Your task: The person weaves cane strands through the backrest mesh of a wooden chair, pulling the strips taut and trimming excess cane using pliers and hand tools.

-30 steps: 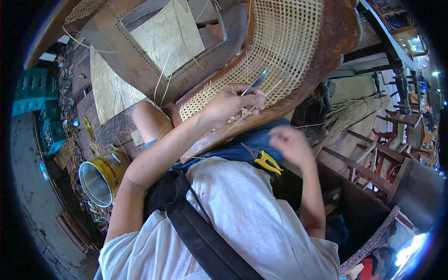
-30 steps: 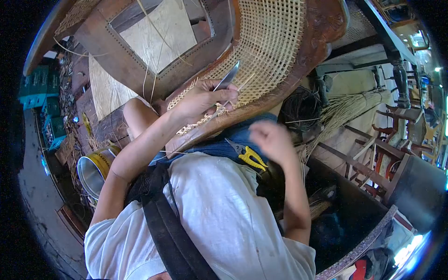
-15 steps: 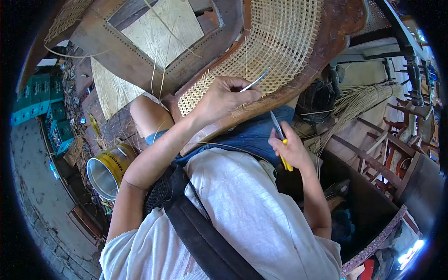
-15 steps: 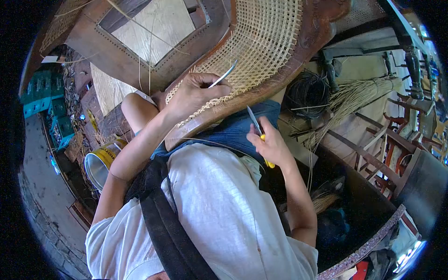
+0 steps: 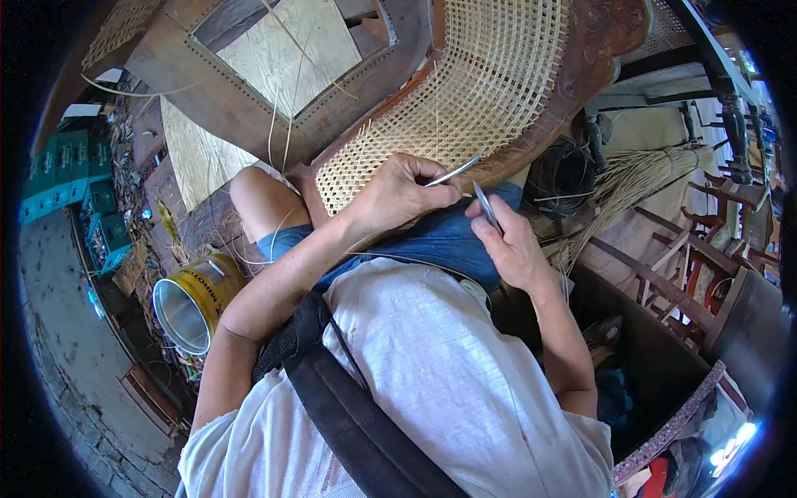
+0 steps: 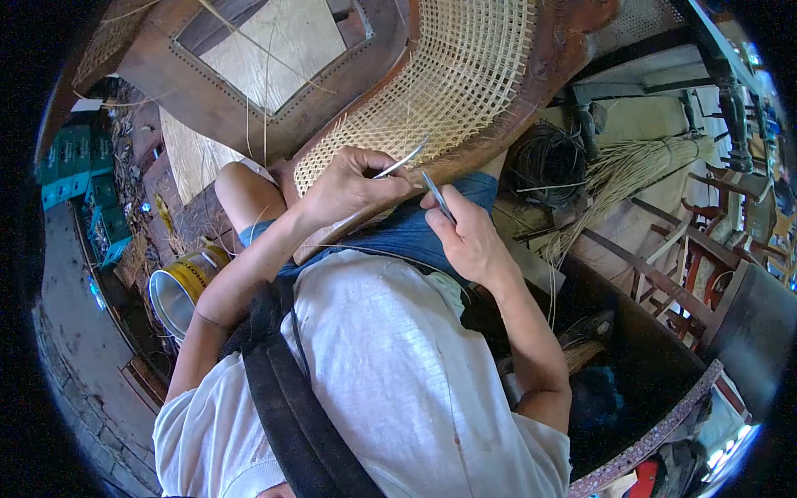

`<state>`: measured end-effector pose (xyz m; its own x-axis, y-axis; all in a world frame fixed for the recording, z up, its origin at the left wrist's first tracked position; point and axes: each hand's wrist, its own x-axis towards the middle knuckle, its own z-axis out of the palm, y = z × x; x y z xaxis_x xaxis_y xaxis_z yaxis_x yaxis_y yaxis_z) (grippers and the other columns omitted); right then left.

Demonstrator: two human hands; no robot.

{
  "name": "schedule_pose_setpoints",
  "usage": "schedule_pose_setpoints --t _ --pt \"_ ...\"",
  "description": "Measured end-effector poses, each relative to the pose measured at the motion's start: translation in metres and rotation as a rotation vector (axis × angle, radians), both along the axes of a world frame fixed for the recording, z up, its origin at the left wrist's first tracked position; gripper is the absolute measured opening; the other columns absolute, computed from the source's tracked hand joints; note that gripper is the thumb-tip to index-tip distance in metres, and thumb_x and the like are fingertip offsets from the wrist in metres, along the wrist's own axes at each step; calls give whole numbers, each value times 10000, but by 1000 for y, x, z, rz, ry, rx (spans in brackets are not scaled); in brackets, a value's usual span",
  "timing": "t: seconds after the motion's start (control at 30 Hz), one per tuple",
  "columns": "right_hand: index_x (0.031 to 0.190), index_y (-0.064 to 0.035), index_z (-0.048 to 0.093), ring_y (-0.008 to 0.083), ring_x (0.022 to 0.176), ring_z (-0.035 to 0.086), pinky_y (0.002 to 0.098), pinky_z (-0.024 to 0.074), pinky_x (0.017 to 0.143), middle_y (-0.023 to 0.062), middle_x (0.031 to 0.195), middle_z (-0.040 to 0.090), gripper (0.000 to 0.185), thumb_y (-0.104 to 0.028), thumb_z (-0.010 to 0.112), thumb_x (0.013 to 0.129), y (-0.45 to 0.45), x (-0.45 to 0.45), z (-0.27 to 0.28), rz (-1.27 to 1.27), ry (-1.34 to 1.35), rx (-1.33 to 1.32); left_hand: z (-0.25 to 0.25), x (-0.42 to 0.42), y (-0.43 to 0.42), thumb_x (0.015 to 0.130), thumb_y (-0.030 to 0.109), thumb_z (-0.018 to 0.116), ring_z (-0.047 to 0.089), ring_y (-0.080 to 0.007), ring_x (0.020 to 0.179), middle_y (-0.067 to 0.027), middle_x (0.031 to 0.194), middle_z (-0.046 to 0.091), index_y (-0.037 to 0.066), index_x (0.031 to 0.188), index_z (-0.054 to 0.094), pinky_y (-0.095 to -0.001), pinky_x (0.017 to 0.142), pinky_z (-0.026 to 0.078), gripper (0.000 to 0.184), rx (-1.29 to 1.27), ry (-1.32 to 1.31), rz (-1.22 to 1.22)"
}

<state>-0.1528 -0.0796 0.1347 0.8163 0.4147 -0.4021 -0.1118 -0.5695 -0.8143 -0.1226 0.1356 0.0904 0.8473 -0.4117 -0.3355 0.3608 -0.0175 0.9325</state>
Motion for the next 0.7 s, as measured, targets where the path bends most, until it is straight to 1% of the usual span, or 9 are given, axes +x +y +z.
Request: schedule_pose_setpoints --t 0.07,0.2,0.23,0.3,0.4,0.53,0.6,0.63,0.7 --pt "1070 1 532 279 821 593 384 473 797 152 870 582 229 -143 554 893 -5 -10 -4 -15 115 -31 -1 -1 2 874 188 678 471 -30 588 28 667 585 20 915 719 -199 539 393 178 -23 14 -13" --pt "1043 -35 577 393 920 581 478 472 791 178 1010 583 259 -228 621 874 -11 -65 -55 297 -132 -508 -1 6 8 894 204 671 547 -56 649 5 760 634 23 976 701 -204 568 425 200 -33 210 22" --pt "1080 -61 551 367 1008 527 484 430 841 144 1061 547 307 -243 642 850 -11 -74 -63 371 -138 -559 -3 9 8 907 197 660 603 -74 716 -4 850 650 31 1021 667 -191 516 395 203 -171 317 49" --pt "1087 -58 575 349 1037 501 471 407 861 135 1061 544 308 -236 644 846 -8 -76 -60 371 -206 -562 -12 17 14 919 207 650 671 -120 930 -29 1046 663 43 1128 606 -151 414 326 269 -319 454 33" --pt "1120 -65 638 304 1088 458 436 358 902 114 1087 538 327 -219 653 832 -10 -72 -57 364 -245 -574 -8 24 18 927 244 629 625 -82 913 -23 1020 680 44 1114 653 -191 538 368 274 -329 452 -3" --pt "1172 -80 637 325 1040 508 447 400 885 121 1091 578 372 -179 676 815 -10 -52 -50 368 -179 -524 -13 33 15 916 245 651 605 -118 1100 1 1178 640 40 1161 617 -154 432 323 321 -477 534 39" --pt "1169 -45 629 278 951 602 379 472 828 111 1002 632 337 -149 666 850 1 -32 -55 -2 -154 -60 -7 36 15 913 243 655 602 -92 1073 1 1162 649 45 1148 629 -156 438 327 308 -485 514 46" --pt "1150 -11 623 169 829 634 279 500 743 70 916 655 293 -148 653 892 13 -25 -53 -263 2 194 -4 37 14 910 241 659 599 -66 1046 2 1146 658 49 1135 641 -158 443 332 296 -491 497 38" --pt "1112 9 624 79 769 573 223 478 712 17 889 634 271 -171 655 912 36 1 -37 -413 43 380 1 36 12 906 252 665 597 -39 966 6 1104 672 56 1120 653 -155 449 331 290 -430 455 26"
